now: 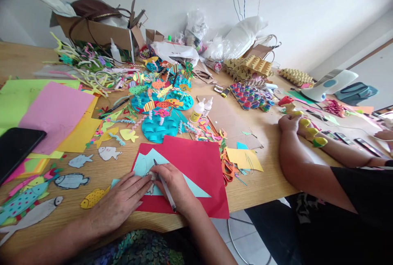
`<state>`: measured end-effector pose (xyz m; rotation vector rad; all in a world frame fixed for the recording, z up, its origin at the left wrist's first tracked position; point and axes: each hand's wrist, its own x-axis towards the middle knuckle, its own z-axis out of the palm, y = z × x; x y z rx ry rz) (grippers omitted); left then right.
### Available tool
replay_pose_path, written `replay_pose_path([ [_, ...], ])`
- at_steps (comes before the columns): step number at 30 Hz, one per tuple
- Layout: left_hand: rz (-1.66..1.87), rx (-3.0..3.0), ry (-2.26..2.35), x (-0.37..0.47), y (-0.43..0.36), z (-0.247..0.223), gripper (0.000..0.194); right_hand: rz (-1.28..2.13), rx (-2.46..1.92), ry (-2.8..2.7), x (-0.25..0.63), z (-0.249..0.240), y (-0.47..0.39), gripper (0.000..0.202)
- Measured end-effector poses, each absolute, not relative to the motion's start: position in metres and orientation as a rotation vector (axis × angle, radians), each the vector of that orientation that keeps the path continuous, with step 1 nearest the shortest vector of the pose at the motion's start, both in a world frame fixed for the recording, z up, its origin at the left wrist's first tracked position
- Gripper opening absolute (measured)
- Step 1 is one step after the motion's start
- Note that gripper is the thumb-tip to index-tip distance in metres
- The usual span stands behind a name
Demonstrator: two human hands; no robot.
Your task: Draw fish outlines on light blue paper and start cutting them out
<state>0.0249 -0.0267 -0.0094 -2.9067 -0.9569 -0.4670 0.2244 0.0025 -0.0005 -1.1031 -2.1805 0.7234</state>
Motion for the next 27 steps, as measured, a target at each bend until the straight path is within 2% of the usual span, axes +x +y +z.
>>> replay_pose_path([
  [27,-0.458,-2.899,-0.979,0.0263,-0.0261,-0.0058,0.032,0.647,-1.117,-2.127,0.2208,-0.0056,-0.0005,0.022],
])
